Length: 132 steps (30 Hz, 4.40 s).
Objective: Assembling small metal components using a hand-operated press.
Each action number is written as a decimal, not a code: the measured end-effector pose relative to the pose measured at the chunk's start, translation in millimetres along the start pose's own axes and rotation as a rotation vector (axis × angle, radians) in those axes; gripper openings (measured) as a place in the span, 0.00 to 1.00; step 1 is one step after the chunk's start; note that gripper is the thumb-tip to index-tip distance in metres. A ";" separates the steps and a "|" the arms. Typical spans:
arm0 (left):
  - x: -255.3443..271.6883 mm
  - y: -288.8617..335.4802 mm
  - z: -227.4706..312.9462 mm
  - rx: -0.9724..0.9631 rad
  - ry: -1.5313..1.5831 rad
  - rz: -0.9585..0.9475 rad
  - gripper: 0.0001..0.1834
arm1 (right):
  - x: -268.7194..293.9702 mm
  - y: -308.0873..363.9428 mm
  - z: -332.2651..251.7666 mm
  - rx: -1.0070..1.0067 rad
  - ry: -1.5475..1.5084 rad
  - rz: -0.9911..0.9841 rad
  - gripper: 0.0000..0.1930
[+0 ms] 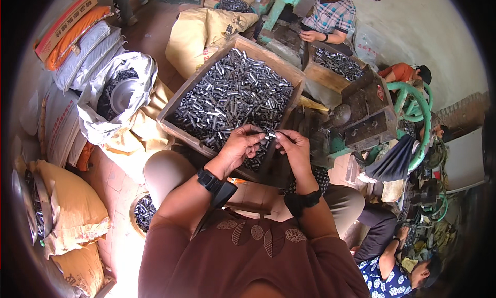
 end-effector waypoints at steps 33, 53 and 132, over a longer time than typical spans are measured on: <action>-23.5 10.1 -17.3 0.143 -0.005 -0.372 0.10 | 35.8 16.1 -1.4 -0.098 -0.252 -0.448 0.30; -2.0 -23.3 -16.6 -0.116 -0.288 -0.248 0.17 | 17.0 -24.0 1.6 0.031 -0.144 -0.446 0.26; -141.8 6.4 -123.3 -0.007 -0.298 -0.114 0.06 | 163.3 96.3 54.4 -0.003 -0.411 0.035 0.09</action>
Point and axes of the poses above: each hand's wrist, its own y-axis away from the middle knuckle, its own x-axis out of the back of the hand, z = x × y, the point moved 2 cm from there along -y, towards the middle knuckle, and after that the axes turned 6 degrees about y, right-handed, at the moved point
